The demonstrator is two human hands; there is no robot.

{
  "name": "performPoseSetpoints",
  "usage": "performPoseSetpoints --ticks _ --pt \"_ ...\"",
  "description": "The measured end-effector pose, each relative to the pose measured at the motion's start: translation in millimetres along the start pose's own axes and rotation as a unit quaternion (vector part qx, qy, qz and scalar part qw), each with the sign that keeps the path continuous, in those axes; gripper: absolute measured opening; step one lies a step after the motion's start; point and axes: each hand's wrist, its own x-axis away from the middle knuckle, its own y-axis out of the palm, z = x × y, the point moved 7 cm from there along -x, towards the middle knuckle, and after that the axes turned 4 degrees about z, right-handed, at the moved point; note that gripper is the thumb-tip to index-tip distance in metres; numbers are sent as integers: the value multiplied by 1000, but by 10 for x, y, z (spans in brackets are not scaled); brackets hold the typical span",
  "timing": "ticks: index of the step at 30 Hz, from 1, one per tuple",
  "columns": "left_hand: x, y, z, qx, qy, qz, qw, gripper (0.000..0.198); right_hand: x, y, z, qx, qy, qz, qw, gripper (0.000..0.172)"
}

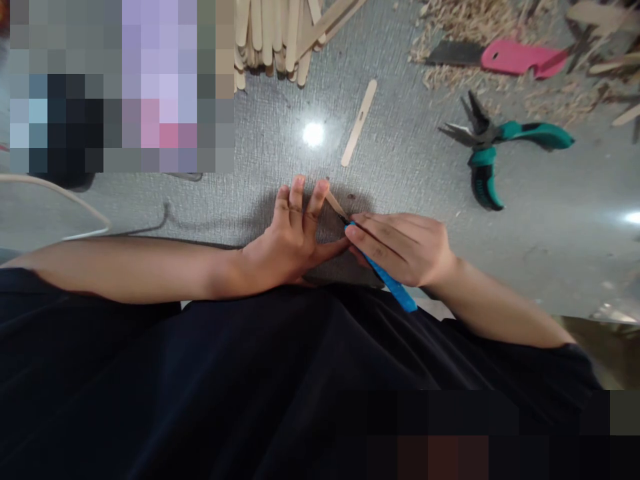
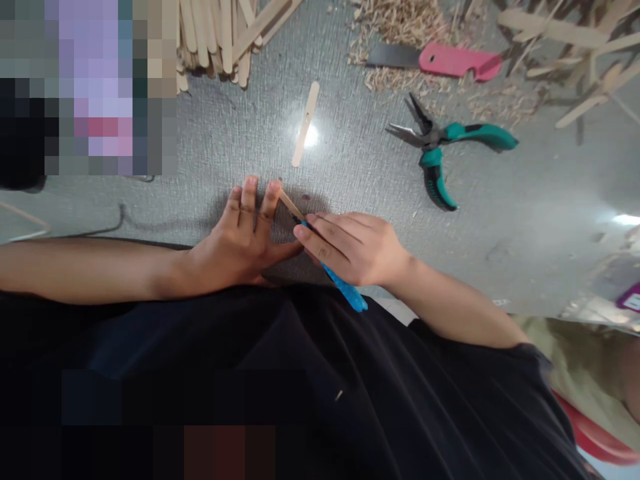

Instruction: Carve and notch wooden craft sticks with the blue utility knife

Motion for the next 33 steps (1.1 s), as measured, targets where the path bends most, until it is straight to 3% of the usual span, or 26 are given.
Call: performPoseSetpoints --ticks 5,7,20,25,33 --pt "0 -15 -9 29 -38 46 998 116 -27 -14 -25 11 -10 -4 1000 30" --pt "6 -20 -12 33 -42 54 997 109 -22 -12 -22 14 -6 -5 1000 32" --pt "16 -52 -61 52 -38 13 998 115 -19 -10 -15 12 3 -3 1000 30" --pt "22 -64 -49 67 -26 31 997 121 23 13 6 8 18 -34 999 32" --pt "36 -25 -88 80 -54 41 994 107 9 -3 17 1 12 -26 1000 35"
